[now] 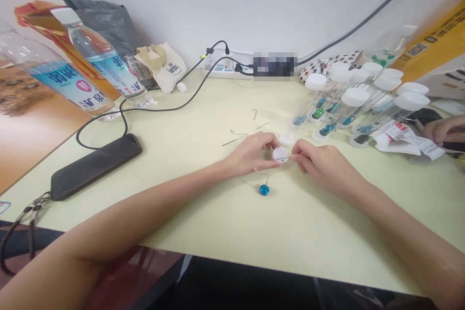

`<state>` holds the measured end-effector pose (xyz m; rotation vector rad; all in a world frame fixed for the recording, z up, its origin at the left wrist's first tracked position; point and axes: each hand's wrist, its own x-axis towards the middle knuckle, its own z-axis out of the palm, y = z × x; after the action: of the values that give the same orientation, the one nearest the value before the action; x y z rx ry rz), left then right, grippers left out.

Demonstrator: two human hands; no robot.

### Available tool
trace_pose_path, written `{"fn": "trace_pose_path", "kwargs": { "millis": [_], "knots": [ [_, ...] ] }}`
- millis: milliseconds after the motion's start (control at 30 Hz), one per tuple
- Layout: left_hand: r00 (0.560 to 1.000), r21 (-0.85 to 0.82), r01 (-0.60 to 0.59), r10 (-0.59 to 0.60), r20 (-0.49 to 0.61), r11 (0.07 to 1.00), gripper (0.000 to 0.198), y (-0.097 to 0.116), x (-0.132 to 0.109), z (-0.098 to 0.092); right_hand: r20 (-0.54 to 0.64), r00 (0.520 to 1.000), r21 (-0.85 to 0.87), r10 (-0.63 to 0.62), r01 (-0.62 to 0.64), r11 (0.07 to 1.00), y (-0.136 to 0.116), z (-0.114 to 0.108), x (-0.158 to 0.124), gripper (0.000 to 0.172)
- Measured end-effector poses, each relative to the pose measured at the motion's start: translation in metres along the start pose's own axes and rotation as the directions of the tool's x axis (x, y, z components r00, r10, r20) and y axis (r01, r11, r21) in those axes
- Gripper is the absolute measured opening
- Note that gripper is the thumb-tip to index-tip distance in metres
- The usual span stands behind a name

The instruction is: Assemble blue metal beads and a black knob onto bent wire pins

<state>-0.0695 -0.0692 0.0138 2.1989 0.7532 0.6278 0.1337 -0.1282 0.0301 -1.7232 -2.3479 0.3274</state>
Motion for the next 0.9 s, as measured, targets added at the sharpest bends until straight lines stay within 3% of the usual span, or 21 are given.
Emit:
{"fn": "trace_pose_path", "kwargs": {
  "millis": [200,333,400,500,600,700,767,833,900],
  "knots": [
    [0.999,-0.002,0.022,-0.022,0.029,1.0,0.031,-0.003,0.001,-0.003,-0.014,1.0,0.207,0.006,-0.003,0.978,0.0,-0.002,-0.001,0.017],
    [0.999,0.085,0.018,-0.02,0.028,0.996,0.032,-0.006,0.002,-0.004,-0.008,0.999,0.388,0.033,-0.027,0.921,-0.002,-0.002,-0.003,0.02],
    [0.999,0.15,0.001,-0.006,0.034,0.989,0.032,-0.007,0.003,-0.004,0.033,0.999,0.533,0.043,-0.054,0.844,-0.002,0.0,-0.003,0.023],
    [0.999,0.19,0.004,-0.01,0.033,0.982,0.038,-0.007,0.003,-0.003,0.117,0.993,0.752,0.013,-0.097,0.652,-0.003,0.006,-0.003,0.028],
    [0.998,0.181,0.055,-0.046,-0.053,0.982,0.035,-0.008,-0.002,-0.006,0.163,0.985,0.869,-0.054,-0.118,0.481,-0.004,0.015,-0.001,0.03],
    [0.98,0.155,0.083,-0.052,-0.193,0.984,0.014,-0.009,-0.012,-0.013,0.171,0.982,0.905,-0.077,-0.126,0.407,-0.004,0.022,0.001,0.03],
    [0.967,0.113,0.044,-0.014,-0.252,0.993,0.017,-0.008,-0.022,-0.02,0.162,0.985,0.915,-0.063,-0.127,0.384,-0.004,0.024,0.002,0.029],
    [0.977,0.038,-0.023,0.03,-0.21,0.999,0.021,-0.005,-0.033,-0.026,0.159,0.986,0.927,-0.056,-0.129,0.352,-0.004,0.025,0.002,0.028],
    [0.997,-0.088,-0.068,0.064,-0.046,0.994,0.022,-0.002,-0.042,-0.031,0.16,0.985,0.939,-0.065,-0.132,0.316,-0.005,0.025,0.001,0.027]
  ]
}}
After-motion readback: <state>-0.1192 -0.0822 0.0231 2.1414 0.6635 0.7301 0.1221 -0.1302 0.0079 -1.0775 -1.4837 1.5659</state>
